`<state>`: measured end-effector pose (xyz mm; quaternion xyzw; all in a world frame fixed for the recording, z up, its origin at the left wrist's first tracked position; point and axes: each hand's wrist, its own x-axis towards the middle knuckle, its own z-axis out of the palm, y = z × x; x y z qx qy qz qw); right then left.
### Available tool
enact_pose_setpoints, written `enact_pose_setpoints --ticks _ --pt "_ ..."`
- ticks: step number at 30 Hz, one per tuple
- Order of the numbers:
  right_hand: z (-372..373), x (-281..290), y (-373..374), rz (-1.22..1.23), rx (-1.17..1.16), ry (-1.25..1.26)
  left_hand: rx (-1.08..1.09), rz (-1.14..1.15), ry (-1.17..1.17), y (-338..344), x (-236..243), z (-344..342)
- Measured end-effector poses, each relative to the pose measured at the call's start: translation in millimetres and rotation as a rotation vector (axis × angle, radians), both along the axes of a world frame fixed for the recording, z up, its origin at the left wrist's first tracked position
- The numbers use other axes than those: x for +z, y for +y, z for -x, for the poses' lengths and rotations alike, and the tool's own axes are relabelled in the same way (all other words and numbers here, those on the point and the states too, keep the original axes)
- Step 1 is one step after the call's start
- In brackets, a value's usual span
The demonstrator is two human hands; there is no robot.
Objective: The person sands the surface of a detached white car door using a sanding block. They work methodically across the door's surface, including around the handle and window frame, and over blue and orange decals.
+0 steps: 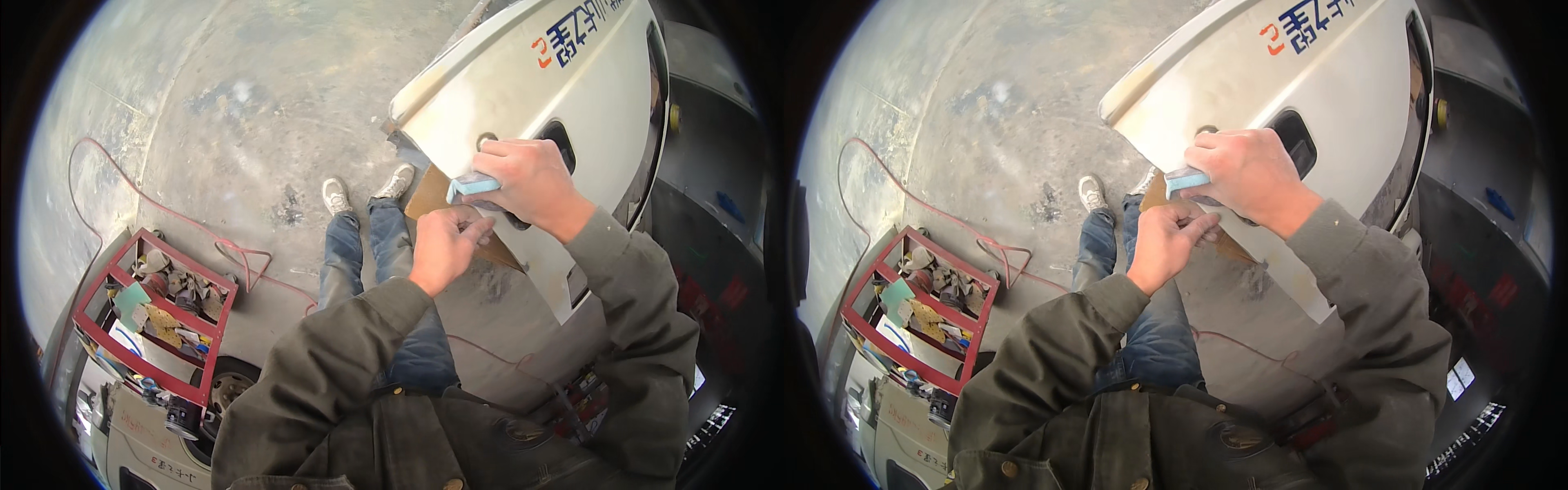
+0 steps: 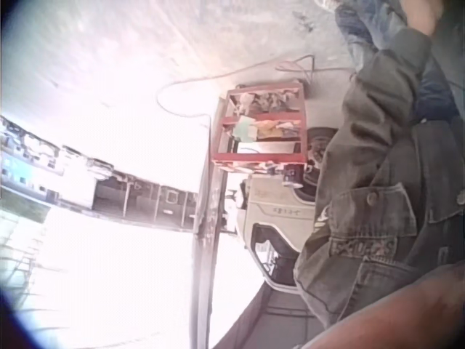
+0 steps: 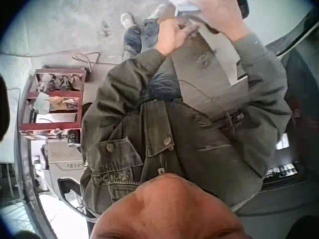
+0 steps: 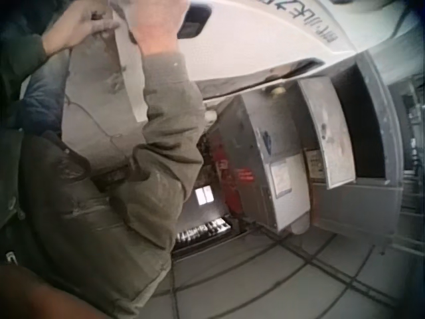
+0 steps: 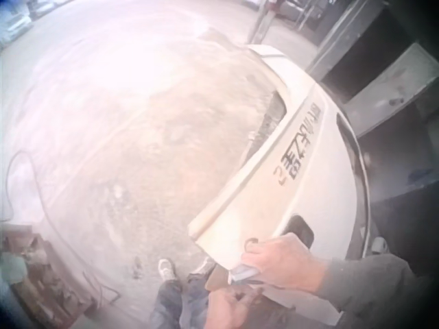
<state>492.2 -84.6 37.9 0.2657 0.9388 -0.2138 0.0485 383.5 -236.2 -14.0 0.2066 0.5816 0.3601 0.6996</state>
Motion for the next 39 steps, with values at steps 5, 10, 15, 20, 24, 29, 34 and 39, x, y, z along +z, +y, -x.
enact_pose_setpoints --ticks 5,10,15,20,24,29,34,39 --pt "13.5 34.1 27.6 0.117 -0.524 0.19 -0.017 -0.011 -0.054 6.8 -5.0 11.3" --pt "8.7 42.1 -4.3 0.415 -0.996 0.589 0.102 0.0 -0.082 24.1 -16.0 48.4" --pt "-18.0 46.5 -64.4 0.738 -1.479 0.82 0.277 -0.05 0.039 45.7 -10.2 94.6" --pt "-4.4 34.6 -119.6 1.008 -1.56 0.764 0.103 -0.156 0.361 70.9 0.7 118.6" --pt "18.8 39.4 -116.4 0.926 -1.331 0.815 -0.186 -0.218 0.85 95.1 7.6 124.7" --pt "48.2 22.5 -90.3 0.451 -1.389 0.888 -0.323 -0.37 0.855 126.9 7.2 127.3" --pt "133.0 -19.9 -85.5 -0.102 -1.13 0.369 -0.179 -0.068 -0.113 127.0 -19.9 169.8" --pt "196.9 -13.3 -111.6 0.012 -1.285 0.267 -0.453 -0.028 -0.17 157.5 -17.3 199.5"
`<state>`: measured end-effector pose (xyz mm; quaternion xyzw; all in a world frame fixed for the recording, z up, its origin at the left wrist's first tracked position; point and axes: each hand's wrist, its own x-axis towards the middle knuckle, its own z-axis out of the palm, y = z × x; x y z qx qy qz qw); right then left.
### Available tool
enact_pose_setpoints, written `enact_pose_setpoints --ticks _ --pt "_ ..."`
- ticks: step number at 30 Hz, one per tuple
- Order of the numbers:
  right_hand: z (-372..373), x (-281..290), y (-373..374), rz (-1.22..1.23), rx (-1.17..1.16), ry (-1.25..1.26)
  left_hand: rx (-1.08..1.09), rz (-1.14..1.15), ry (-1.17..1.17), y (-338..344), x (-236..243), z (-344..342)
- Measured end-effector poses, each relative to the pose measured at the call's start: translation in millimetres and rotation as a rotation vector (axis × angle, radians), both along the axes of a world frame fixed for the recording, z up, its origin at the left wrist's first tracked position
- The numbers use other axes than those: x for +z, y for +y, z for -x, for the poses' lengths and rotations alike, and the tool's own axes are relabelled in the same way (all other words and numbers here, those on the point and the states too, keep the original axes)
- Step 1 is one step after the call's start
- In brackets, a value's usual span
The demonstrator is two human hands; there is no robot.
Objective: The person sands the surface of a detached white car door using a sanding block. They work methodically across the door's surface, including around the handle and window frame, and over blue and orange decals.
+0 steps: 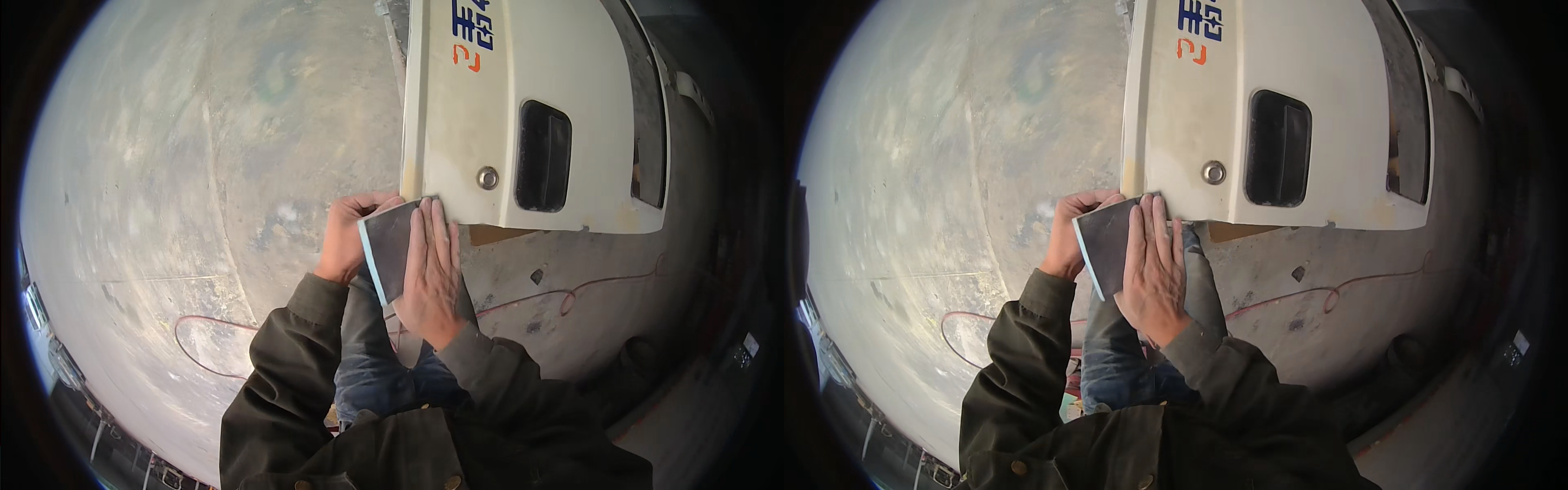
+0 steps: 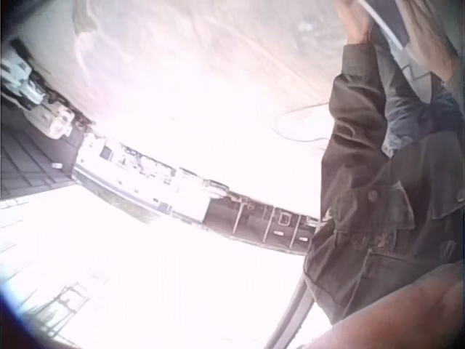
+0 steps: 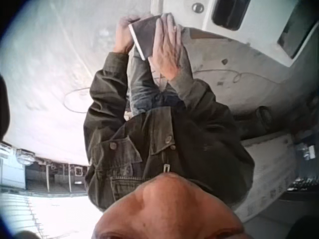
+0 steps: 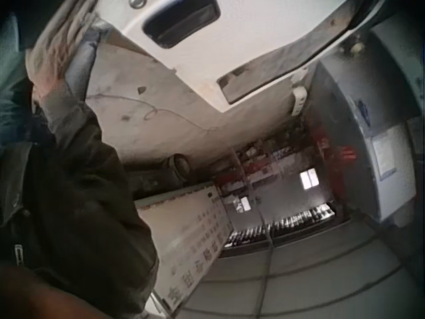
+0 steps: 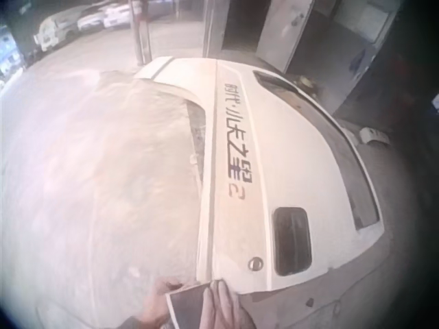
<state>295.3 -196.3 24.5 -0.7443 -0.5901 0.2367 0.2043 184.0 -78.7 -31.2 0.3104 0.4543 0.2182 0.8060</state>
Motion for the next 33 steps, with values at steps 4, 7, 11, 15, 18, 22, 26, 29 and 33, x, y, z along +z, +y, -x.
enact_pose_setpoints --ticks 4,7,11,15,18,22,26,29,33 --pt "-20.0 -24.3 59.5 -0.087 -0.032 -0.026 -0.029 -0.06 0.01 4.6 -13.9 1.1" --pt "-11.9 -34.4 56.3 -0.109 -0.101 -0.034 0.054 0.052 -0.093 -0.9 -11.2 -3.5" --pt "7.6 -26.0 3.1 -0.087 -0.041 -0.021 -0.037 0.155 -0.206 9.8 -21.5 10.8" --pt "-23.1 -27.2 53.9 -0.148 0.011 -0.036 0.011 0.127 -0.12 4.8 -12.8 6.4" --pt "-15.3 -25.6 37.2 -0.114 -0.017 -0.059 0.137 0.321 -0.098 9.0 -5.5 -3.0" --pt "-2.9 -32.2 -11.8 -0.104 0.123 -0.133 -0.159 0.474 -0.479 29.7 -37.3 25.8" --pt "-27.6 -22.7 56.4 -0.184 0.054 -0.013 0.1 0.26 -0.07 5.9 -10.4 2.6" --pt "-9.8 -25.9 38.9 -0.149 -0.003 -0.074 0.073 0.432 -0.266 16.2 -14.3 6.3" --pt "-3.9 -27.1 18.4 -0.154 0.07 -0.082 -0.041 0.541 -0.446 30.0 -40.6 27.1"
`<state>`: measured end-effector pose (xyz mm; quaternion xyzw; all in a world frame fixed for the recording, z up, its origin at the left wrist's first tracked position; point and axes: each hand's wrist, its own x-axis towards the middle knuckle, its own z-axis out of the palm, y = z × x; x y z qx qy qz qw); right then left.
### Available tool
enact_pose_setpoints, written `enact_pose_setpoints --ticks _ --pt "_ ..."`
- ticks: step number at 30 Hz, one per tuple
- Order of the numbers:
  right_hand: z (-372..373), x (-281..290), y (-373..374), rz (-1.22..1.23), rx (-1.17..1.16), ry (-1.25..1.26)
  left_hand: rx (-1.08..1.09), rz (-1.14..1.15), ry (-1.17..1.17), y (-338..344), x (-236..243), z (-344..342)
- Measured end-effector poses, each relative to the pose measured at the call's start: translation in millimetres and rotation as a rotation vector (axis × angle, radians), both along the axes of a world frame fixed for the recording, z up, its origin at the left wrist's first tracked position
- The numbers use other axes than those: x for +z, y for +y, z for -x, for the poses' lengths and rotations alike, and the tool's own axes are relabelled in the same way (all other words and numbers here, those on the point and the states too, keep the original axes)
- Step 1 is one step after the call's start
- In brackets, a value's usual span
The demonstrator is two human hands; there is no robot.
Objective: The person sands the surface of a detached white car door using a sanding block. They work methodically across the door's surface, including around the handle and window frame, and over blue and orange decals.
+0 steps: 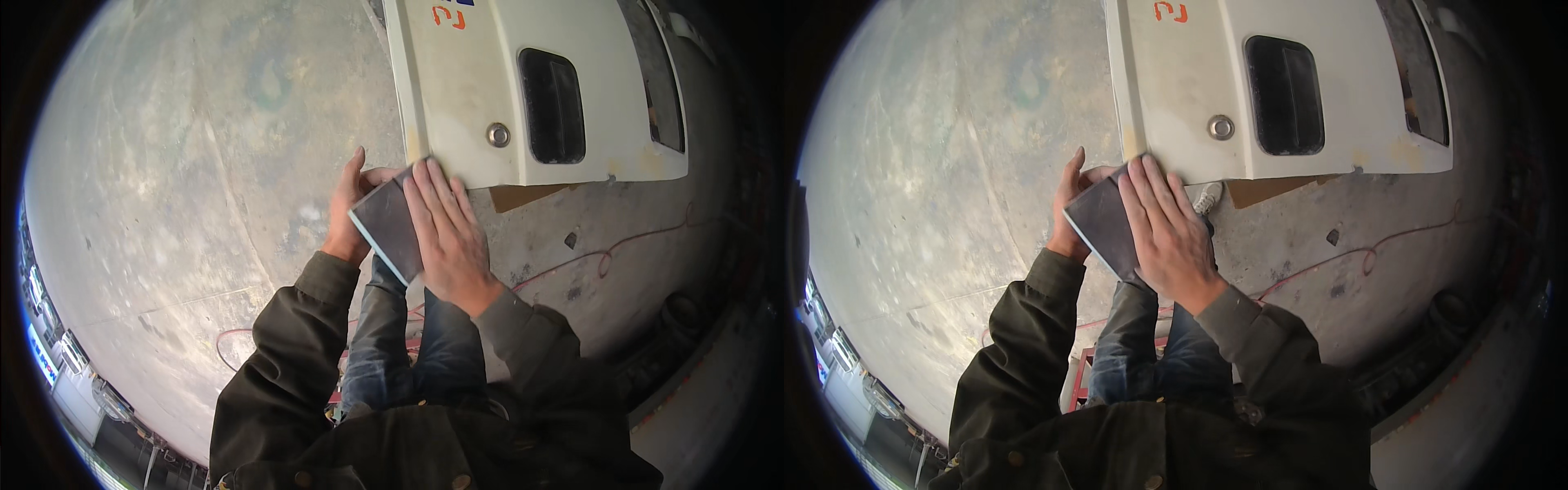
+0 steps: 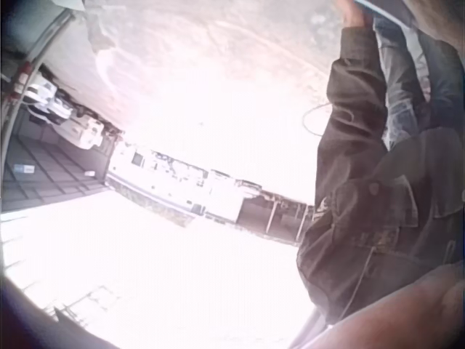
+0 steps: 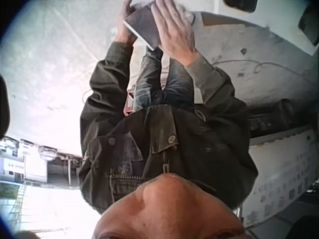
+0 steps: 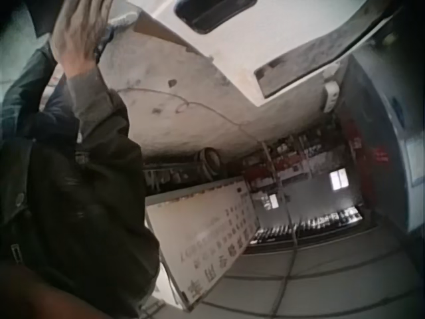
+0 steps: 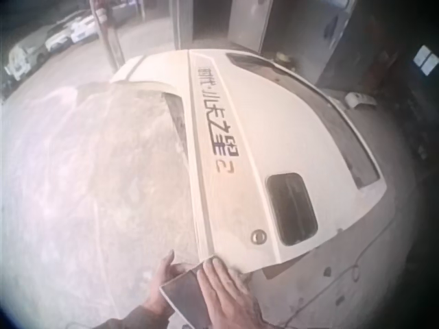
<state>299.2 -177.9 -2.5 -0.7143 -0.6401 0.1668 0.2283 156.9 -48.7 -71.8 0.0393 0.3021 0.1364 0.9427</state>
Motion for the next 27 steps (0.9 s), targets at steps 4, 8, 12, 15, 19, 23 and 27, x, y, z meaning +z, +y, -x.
enact_pose_setpoints --ticks 4,8,12,15,19,23,27 --pt "-17.6 -7.0 61.3 -0.06 -0.056 -0.055 0.206 -0.273 0.431 -21.9 23.4 -29.0" --pt "13.5 -1.2 -1.7 0.009 -0.016 0.041 -0.018 0.063 -0.31 3.6 -16.3 6.4" --pt "29.9 28.9 -90.1 0.141 0.055 0.217 -0.025 -0.221 0.237 2.4 21.4 -12.2" --pt "16.2 44.8 -91.1 -0.06 -0.225 0.319 -0.137 -0.477 0.359 6.3 29.0 -21.1" --pt "4.3 28.1 -22.3 -0.306 -0.309 0.297 -0.184 -0.543 0.47 3.1 30.6 -20.9" --pt "37.9 3.3 28.4 -0.148 -0.413 0.263 0.091 -0.41 0.394 -11.2 36.1 -30.0" --pt "29.1 -2.1 53.4 -0.206 -0.484 0.467 -0.009 -0.495 0.416 -9.5 41.1 -32.9"
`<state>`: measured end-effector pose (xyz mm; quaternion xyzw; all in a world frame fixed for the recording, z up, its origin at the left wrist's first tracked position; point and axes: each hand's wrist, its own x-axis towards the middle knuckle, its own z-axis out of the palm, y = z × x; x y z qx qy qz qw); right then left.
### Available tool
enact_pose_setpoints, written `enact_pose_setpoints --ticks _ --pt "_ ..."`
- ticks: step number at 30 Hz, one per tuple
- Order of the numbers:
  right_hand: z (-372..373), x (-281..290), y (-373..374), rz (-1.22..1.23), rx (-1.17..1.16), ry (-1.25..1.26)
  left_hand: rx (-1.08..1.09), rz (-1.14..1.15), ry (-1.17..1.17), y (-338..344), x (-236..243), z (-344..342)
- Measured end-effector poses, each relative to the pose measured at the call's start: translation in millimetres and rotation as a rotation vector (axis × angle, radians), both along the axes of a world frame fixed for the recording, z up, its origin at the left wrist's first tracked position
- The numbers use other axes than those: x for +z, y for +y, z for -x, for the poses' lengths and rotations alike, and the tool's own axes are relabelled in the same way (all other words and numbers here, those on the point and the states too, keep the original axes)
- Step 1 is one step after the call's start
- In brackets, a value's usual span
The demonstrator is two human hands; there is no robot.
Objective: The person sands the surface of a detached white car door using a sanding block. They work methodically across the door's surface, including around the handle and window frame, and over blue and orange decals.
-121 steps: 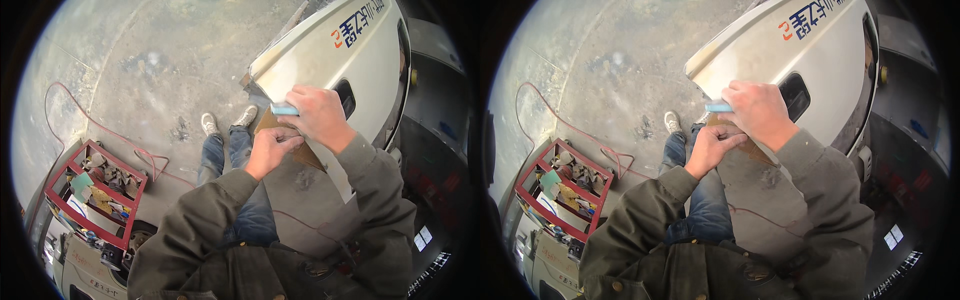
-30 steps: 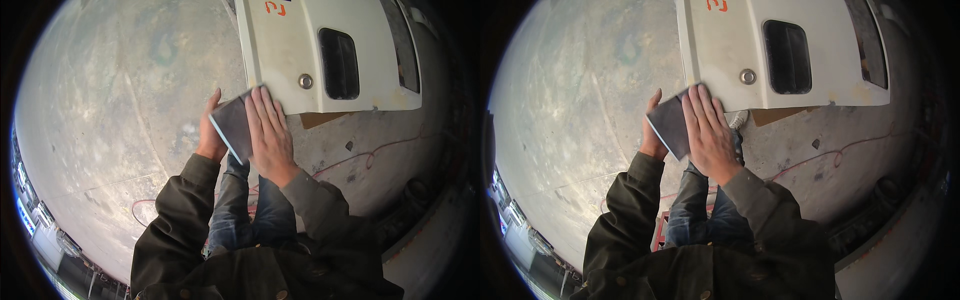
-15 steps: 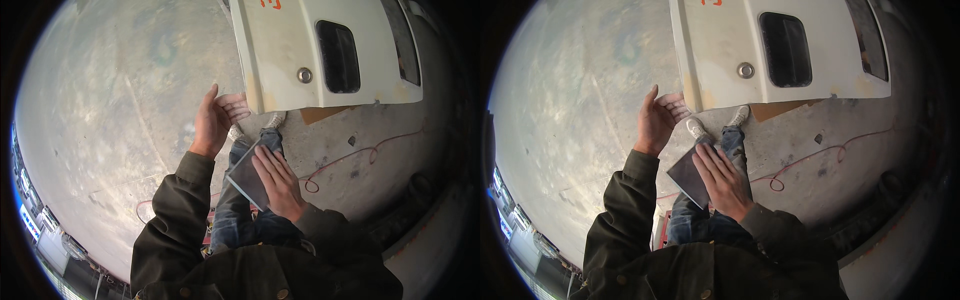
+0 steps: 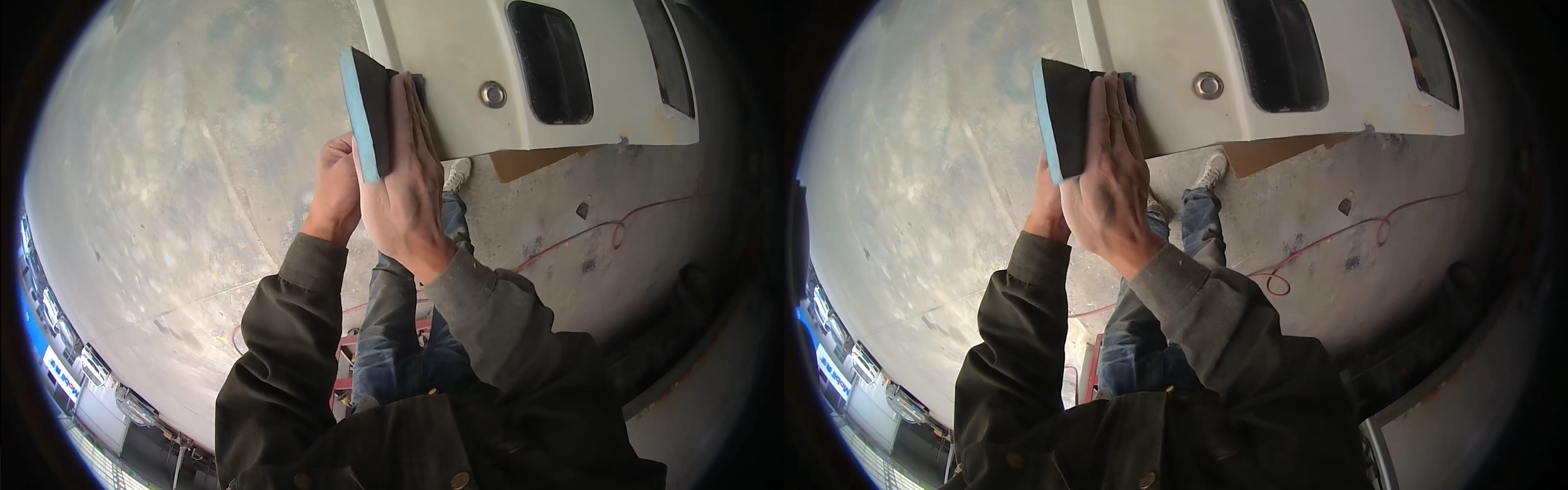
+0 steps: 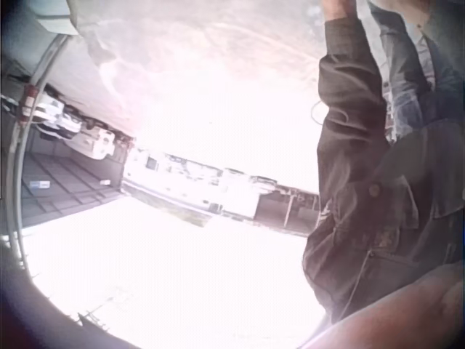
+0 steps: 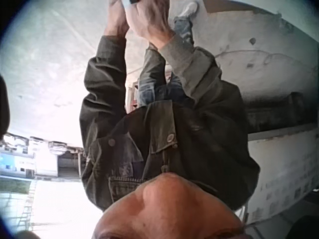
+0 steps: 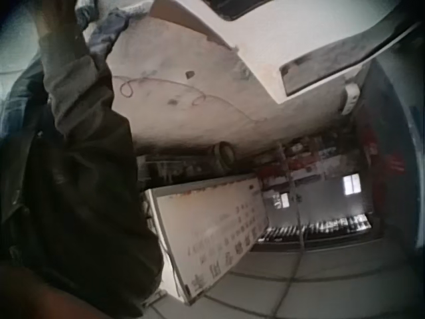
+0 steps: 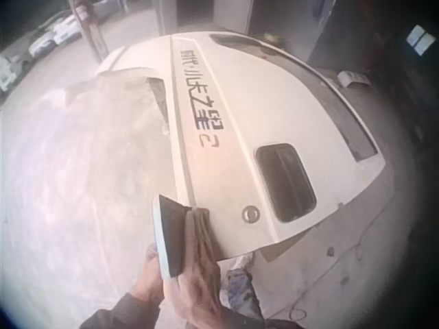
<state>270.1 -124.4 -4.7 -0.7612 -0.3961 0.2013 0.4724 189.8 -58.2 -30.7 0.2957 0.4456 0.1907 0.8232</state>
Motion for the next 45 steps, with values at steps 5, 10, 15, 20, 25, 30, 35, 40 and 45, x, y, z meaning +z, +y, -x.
enact_pose_setpoints --ticks 5,10,15,20,25,30,35,40,45 --pt "6.5 2.4 -52.0 0.013 0.119 0.016 -0.087 -0.082 0.052 10.4 1.1 0.4" --pt "-35.6 -2.1 23.9 0.049 0.159 0.017 -0.053 -0.154 0.054 6.7 1.0 -2.5" --pt "-7.1 4.6 -34.7 0.054 0.18 -0.115 -0.046 -0.278 0.045 5.2 -2.6 -1.7" --pt "-30.1 34.2 -70.0 0.022 0.185 -0.234 -0.056 -0.151 0.15 7.3 3.8 -4.6" --pt "-48.9 -0.6 -18.7 0.267 0.253 -0.505 -0.093 -0.143 0.085 11.7 -4.4 -6.5" --pt "-56.6 -8.9 -5.0 0.258 0.189 -0.517 -0.16 -0.202 0.104 17.9 -2.8 -1.2" --pt "-59.6 11.7 -63.1 0.269 0.357 -0.42 -0.15 -0.182 0.152 18.9 3.1 -3.8" --pt "-85.6 1.1 -28.8 0.255 0.368 -0.486 -0.181 -0.201 0.088 20.0 -4.4 -1.5" --pt "-85.7 20.7 -84.2 0.334 0.427 -0.464 -0.212 -0.251 0.227 19.3 15.7 -11.5"
